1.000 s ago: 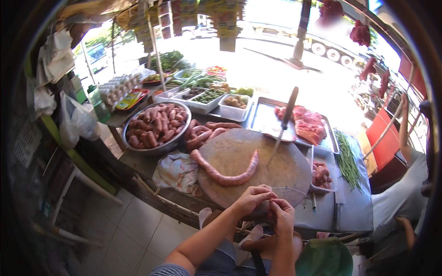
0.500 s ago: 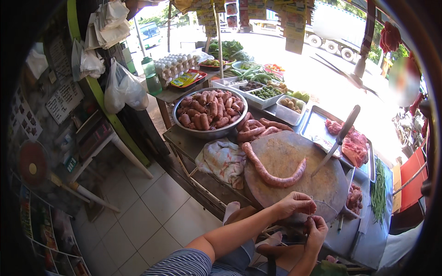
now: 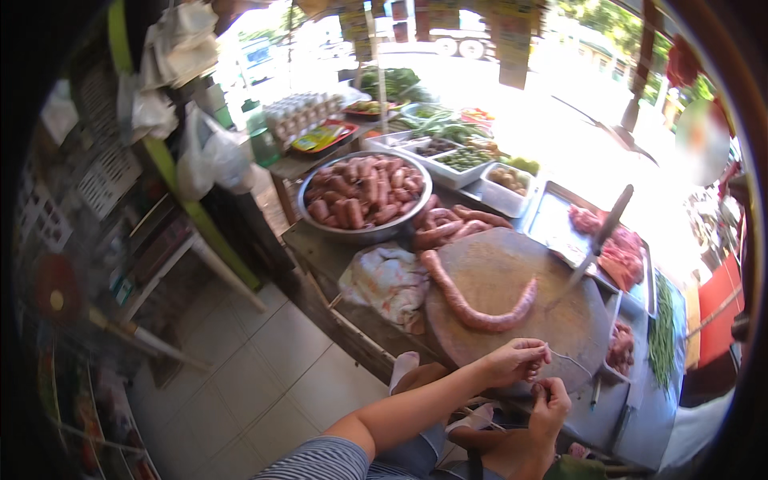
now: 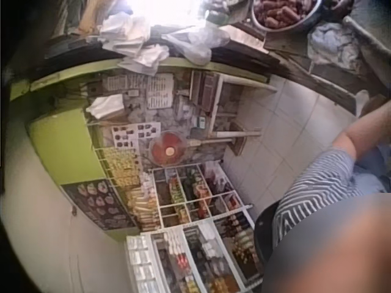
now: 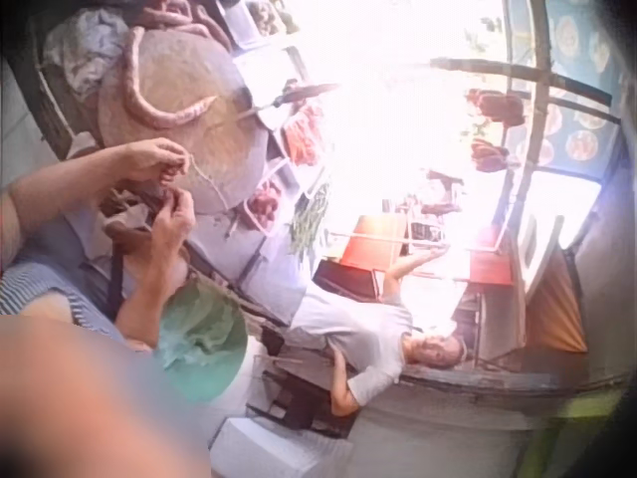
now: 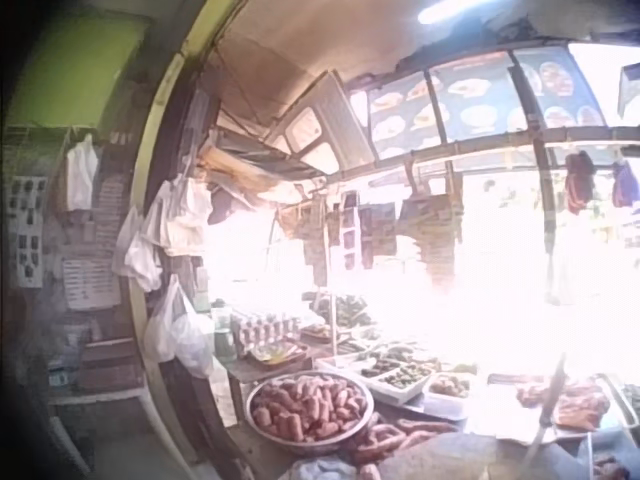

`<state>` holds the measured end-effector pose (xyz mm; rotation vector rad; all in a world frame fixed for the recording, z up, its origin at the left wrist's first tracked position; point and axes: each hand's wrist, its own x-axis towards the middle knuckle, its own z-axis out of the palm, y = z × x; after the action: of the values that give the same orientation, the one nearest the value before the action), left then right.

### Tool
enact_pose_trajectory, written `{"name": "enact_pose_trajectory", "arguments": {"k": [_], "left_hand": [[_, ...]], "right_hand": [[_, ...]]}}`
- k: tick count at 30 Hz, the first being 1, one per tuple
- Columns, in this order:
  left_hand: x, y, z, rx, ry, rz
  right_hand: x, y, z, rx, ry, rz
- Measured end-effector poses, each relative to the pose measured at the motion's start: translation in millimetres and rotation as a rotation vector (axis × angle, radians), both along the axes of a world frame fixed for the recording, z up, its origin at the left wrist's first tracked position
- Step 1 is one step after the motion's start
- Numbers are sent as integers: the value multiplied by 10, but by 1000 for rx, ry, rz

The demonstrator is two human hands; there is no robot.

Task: The person ties off sections of a long sausage coil on a wooden board using string. They repeatedly tie knots, cut the string, and arrange the sausage links on the board.

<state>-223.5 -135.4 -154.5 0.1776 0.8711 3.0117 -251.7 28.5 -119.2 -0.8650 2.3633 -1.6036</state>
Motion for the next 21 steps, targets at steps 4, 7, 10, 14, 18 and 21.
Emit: {"name": "enact_pose_trajectory", "arguments": {"k": [4, 7, 10, 14, 18, 21], "left_hand": [[57, -2, 87, -275, -121, -91], [102, 37, 173, -385, -143, -76], [142, 94, 289, -544, -34, -135], [231, 152, 552, -608, -82, -140], [308, 172, 841, -740, -127, -230], [318, 171, 985, -832, -98, -328]], "right_hand": [[-46, 27, 102, -55, 227, -67], [-72, 79, 141, -184, 300, -122], [-37, 125, 155, -298, 215, -25], [-1, 180, 197, -428, 73, 26], [-20, 293, 298, -389, 252, -10], [-12, 392, 401, -282, 420, -49]]}}
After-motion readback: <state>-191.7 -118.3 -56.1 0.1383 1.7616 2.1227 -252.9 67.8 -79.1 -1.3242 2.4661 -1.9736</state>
